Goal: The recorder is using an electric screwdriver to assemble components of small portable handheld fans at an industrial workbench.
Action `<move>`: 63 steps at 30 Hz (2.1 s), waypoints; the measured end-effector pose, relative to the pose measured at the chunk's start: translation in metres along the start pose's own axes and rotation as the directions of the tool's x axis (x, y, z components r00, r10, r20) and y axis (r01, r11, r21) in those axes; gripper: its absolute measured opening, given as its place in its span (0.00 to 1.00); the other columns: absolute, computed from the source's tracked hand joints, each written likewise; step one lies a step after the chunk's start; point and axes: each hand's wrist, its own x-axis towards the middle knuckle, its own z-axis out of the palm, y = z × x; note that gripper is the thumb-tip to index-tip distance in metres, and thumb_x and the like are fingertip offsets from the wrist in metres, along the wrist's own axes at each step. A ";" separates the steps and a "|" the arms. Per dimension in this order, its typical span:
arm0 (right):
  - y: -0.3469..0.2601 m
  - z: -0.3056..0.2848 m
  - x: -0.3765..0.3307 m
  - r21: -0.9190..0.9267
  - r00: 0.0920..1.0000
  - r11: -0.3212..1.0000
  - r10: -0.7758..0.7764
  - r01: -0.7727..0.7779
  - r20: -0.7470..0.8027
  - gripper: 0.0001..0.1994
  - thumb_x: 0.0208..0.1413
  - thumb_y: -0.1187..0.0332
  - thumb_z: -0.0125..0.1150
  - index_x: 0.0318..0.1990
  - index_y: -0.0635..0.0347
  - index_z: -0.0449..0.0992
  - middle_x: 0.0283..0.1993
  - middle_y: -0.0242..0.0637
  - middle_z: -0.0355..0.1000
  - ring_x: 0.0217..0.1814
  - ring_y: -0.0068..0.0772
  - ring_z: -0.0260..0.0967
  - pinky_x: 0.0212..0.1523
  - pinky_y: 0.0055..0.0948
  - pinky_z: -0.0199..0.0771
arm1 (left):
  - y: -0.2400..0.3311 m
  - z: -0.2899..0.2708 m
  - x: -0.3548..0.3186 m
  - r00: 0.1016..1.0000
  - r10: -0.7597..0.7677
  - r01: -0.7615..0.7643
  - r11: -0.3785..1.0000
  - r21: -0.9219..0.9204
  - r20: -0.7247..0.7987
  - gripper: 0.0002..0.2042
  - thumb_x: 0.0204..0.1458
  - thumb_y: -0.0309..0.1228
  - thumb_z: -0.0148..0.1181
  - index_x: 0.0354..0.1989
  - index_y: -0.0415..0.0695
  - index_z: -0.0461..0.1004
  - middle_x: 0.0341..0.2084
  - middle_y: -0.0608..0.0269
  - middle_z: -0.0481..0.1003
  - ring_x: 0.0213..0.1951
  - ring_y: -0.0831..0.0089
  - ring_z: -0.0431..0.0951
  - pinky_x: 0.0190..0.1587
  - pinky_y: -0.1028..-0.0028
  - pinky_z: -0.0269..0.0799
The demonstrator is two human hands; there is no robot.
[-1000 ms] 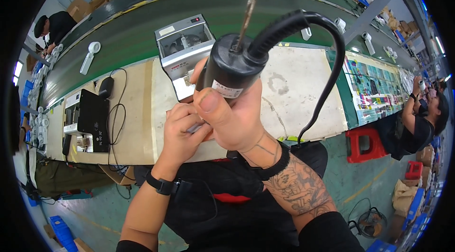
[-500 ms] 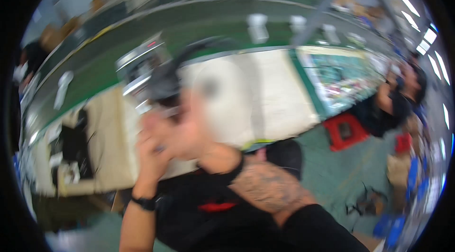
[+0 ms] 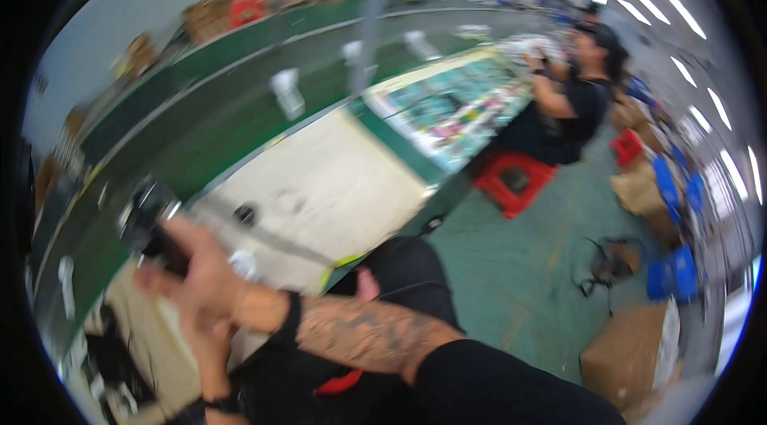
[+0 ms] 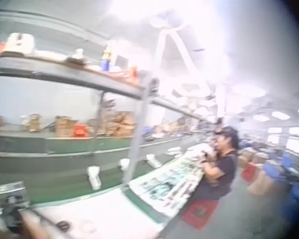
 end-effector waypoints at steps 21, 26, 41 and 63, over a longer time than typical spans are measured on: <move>0.023 -0.007 0.020 0.075 0.992 0.994 0.073 -0.080 0.100 0.35 0.60 0.36 0.64 0.46 0.67 0.68 0.29 0.34 0.66 0.25 0.22 0.66 0.26 0.24 0.68 | 0.023 -0.007 0.035 0.994 -0.045 0.041 0.998 0.047 0.098 0.19 0.48 0.33 0.73 0.48 0.41 0.81 0.43 0.59 0.79 0.46 0.57 0.76 0.49 0.62 0.68; 0.034 -0.008 0.014 0.074 0.987 0.988 0.126 -0.133 0.096 0.36 0.57 0.34 0.66 0.45 0.65 0.68 0.26 0.33 0.67 0.24 0.22 0.66 0.26 0.23 0.67 | 0.024 -0.007 0.036 0.994 -0.056 0.050 0.997 0.054 0.099 0.19 0.47 0.32 0.73 0.48 0.42 0.81 0.44 0.59 0.80 0.47 0.57 0.76 0.49 0.60 0.68; 0.031 -0.024 0.004 0.181 0.942 0.954 0.183 -0.239 0.280 0.25 0.54 0.54 0.78 0.49 0.62 0.74 0.37 0.25 0.72 0.37 0.14 0.67 0.35 0.20 0.70 | 0.040 -0.004 0.041 0.996 0.003 -0.006 1.000 0.029 0.091 0.20 0.47 0.37 0.76 0.47 0.43 0.80 0.39 0.59 0.78 0.46 0.54 0.77 0.48 0.59 0.70; -0.096 -0.225 -0.106 -0.047 0.990 0.996 0.075 -0.082 -0.123 0.37 0.62 0.31 0.55 0.49 0.62 0.61 0.24 0.28 0.61 0.22 0.20 0.60 0.27 0.21 0.61 | 0.103 -0.036 0.015 0.855 -0.061 0.426 -0.483 -0.765 0.515 0.39 0.71 0.61 0.30 0.61 0.35 0.73 0.28 0.67 0.71 0.20 0.75 0.68 0.28 0.70 0.64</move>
